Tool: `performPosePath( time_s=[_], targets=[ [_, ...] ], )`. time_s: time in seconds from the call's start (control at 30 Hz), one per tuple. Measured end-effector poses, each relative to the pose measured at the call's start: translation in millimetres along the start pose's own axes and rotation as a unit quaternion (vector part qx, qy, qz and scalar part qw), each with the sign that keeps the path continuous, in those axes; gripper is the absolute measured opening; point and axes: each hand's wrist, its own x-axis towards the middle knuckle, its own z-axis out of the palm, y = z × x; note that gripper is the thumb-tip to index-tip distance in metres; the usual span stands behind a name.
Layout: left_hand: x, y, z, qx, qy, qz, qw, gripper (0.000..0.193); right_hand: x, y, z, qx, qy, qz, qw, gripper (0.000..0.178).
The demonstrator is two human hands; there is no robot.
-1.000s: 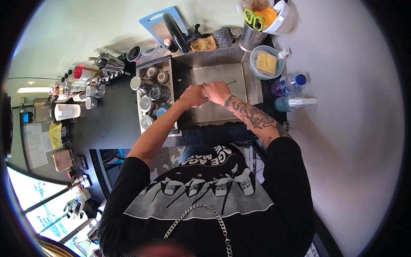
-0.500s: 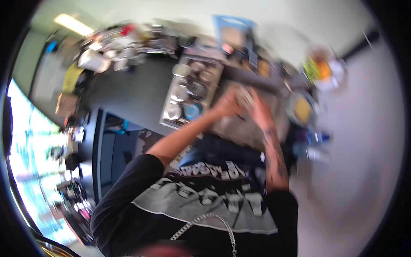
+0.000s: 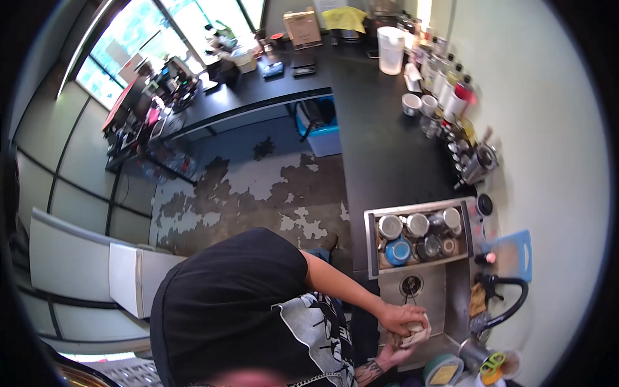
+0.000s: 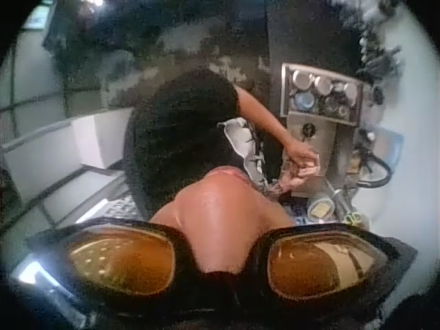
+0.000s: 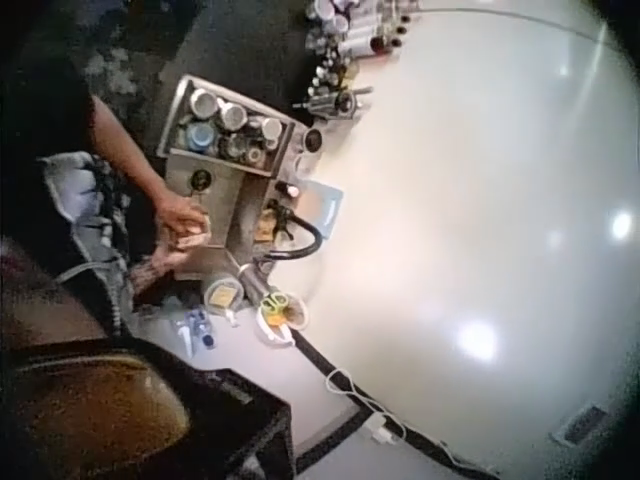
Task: Cleaning a rubber tamping mat, washing coffee tools, and wiping down a counter in a coffee shop environment.
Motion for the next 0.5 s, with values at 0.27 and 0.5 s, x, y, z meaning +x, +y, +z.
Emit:
performPosePath(
  time_s=[0.27, 0.5],
  targets=[
    [-56, 48, -64, -0.128, 0.105, 0.12, 0.979, 0.082, -81, -67, 145, -0.592, -0.077, -0.4, 0.695, 0.037],
    [-155, 80, -167, -0.041, 0.252, 0.153, 0.955, 0.089, -122, -3, 317, -0.093, -0.36, -0.102, 0.923, 0.074]
  ],
)
